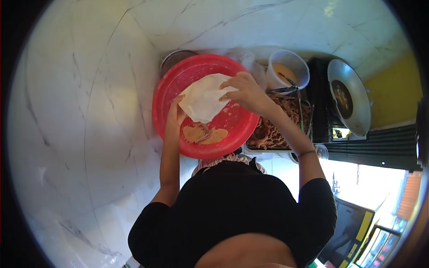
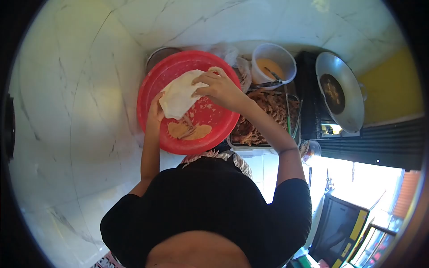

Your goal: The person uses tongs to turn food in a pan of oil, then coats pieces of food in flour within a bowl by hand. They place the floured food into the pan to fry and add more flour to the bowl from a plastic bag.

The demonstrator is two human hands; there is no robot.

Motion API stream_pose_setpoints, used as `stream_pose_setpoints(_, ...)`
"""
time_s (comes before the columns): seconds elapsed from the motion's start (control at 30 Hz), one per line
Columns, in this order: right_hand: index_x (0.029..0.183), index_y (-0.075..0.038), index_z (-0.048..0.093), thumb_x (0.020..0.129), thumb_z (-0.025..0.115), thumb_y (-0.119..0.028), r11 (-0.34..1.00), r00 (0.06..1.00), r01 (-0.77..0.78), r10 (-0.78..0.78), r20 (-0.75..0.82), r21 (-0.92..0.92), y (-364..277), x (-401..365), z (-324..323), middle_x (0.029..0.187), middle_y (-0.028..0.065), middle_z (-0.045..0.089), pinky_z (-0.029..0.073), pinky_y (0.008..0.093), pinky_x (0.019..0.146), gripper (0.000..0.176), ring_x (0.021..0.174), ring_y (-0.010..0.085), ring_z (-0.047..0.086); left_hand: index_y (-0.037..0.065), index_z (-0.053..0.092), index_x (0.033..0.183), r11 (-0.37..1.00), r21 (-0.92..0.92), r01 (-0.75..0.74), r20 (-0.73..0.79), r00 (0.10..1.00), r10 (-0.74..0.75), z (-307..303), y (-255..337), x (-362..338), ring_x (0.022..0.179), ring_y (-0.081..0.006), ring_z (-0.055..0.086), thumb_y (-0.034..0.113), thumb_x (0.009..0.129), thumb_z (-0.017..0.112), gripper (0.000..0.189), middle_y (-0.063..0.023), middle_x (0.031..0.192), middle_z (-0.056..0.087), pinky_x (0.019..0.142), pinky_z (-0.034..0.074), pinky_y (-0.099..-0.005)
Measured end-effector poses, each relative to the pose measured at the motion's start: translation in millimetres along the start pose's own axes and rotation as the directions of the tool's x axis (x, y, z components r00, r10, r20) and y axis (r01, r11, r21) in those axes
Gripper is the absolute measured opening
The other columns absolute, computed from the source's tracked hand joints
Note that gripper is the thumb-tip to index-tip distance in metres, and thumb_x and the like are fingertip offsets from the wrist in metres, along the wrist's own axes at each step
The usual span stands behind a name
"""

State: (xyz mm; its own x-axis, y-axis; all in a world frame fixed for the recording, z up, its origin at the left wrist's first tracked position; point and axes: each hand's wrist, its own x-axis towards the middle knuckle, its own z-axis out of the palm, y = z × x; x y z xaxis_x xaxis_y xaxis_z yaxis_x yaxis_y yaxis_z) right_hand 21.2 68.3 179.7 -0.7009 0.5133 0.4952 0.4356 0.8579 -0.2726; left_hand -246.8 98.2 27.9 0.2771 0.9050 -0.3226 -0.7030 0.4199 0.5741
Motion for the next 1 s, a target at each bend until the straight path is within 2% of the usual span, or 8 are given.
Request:
stream_pose_setpoints(0.1, 0.084, -0.016, 0.061, 0.062, 0.057, -0.002, 0.997, 0.993, -0.083, 0.083, 0.081, -0.005, 3.6, -14.8, 32.5, 0.107, 0.0038, 0.05, 0.029, 0.0367, 0.089, 0.026, 0.103, 0.0205, 0.043, -0.007, 0.045, 0.102, 0.992, 0.022, -0.127, -0.141, 0.982, 0.129, -40.1, 10.6, -6.8, 0.091, -0.0244, 0.055, 0.011, 0.074, 0.053, 0.035, -0.0162, 0.1, 0.054, 0.076, 0.048, -0.032)
stream_pose_setpoints(0.2, 0.089, -0.017, 0.061, 0.064, 0.055, 0.002, 0.96, 0.967, -0.241, 0.25, -0.05, 0.139, 13.8, -33.1, 69.0, 0.115, 0.006, 0.045, 0.029, 0.0368, 0.091, 0.033, 0.107, 0.0225, 0.041, -0.009, 0.045, 0.1, 0.967, -0.075, -0.244, -0.164, 0.959, 0.229, -36.9, 24.7, -26.3, 0.09, -0.0227, 0.055, 0.002, 0.072, 0.05, 0.031, -0.0153, 0.099, 0.054, 0.077, 0.049, -0.0301)
stream_pose_setpoints(0.27, 0.104, -0.014, 0.054, 0.068, 0.051, 0.002, 0.834, 0.864, -0.344, 0.461, -0.202, 0.432, 21.1, -48.0, 98.9, 0.119, 0.0067, 0.042, 0.032, 0.0361, 0.091, 0.04, 0.111, 0.0222, 0.037, -0.01, 0.045, 0.101, 0.951, -0.099, -0.294, -0.158, 0.948, 0.276, -21.9, 33.5, -38.7, 0.091, -0.0224, 0.055, -0.001, 0.072, 0.048, 0.03, -0.0149, 0.099, 0.054, 0.077, 0.048, -0.0295)
stream_pose_setpoints(0.4, 0.117, -0.01, 0.041, 0.075, 0.046, 0.0, 0.547, 0.736, -0.291, 0.652, -0.182, 0.785, 19.4, -59.3, 119.7, 0.117, 0.0083, 0.043, 0.037, 0.0342, 0.087, 0.044, 0.107, 0.0197, 0.042, -0.002, 0.041, 0.112, 0.931, -0.046, -0.362, -0.119, 0.928, 0.354, -10.3, 43.8, -52.9, 0.095, -0.0208, 0.053, -0.009, 0.067, 0.045, 0.046, -0.0117, 0.106, 0.051, 0.08, 0.047, -0.0285)
stream_pose_setpoints(0.47, 0.123, -0.005, 0.032, 0.081, 0.045, -0.005, -0.397, 0.419, -0.123, 0.81, 0.41, 0.91, 14.1, -60.6, 119.4, 0.112, 0.0084, 0.047, 0.041, 0.0297, 0.082, 0.045, 0.098, 0.0158, 0.049, 0.0, 0.039, 0.115, 0.934, -0.001, -0.357, -0.102, 0.929, 0.355, -8.2, 46.6, -58.9, 0.097, -0.0203, 0.051, -0.01, 0.066, 0.045, 0.051, -0.0111, 0.108, 0.049, 0.081, 0.046, -0.0282)
stream_pose_setpoints(0.8, 0.113, 0.001, 0.042, 0.079, 0.055, -0.011, -0.11, 0.489, -0.458, 0.798, 0.353, 0.882, 10.7, -48.4, 123.5, 0.097, 0.0042, 0.055, 0.045, 0.024, 0.072, 0.038, 0.083, 0.0108, 0.054, 0.002, 0.039, 0.112, 0.925, 0.143, -0.353, -0.021, 0.933, 0.359, -9.7, 64.3, -70.1, 0.097, -0.0207, 0.05, -0.011, 0.066, 0.041, 0.048, -0.0118, 0.107, 0.049, 0.08, 0.045, -0.0301)
stream_pose_setpoints(0.87, 0.107, 0.0, 0.046, 0.078, 0.057, -0.012, 0.033, 0.604, -0.48, 0.737, 0.303, 0.877, 17.3, -52.7, 128.6, 0.091, 0.0035, 0.057, 0.044, 0.0235, 0.071, 0.033, 0.082, 0.0099, 0.054, 0.003, 0.04, 0.11, 0.923, 0.151, -0.354, 0.003, 0.934, 0.357, -12.9, 65.8, -69.5, 0.097, -0.0204, 0.05, -0.011, 0.065, 0.042, 0.047, -0.0112, 0.105, 0.049, 0.08, 0.045, -0.0298)
stream_pose_setpoints(1.0, 0.103, -0.003, 0.049, 0.077, 0.058, -0.013, 0.108, 0.631, -0.557, 0.7, 0.335, 0.823, 20.3, -51.8, 128.2, 0.085, 0.0016, 0.057, 0.042, 0.0209, 0.063, 0.03, 0.074, 0.0077, 0.052, 0.004, 0.041, 0.105, 0.911, 0.197, -0.363, 0.051, 0.932, 0.36, -7.9, 70.8, -73.0, 0.094, -0.0196, 0.05, -0.012, 0.062, 0.043, 0.046, -0.0098, 0.102, 0.05, 0.08, 0.044, -0.0291)
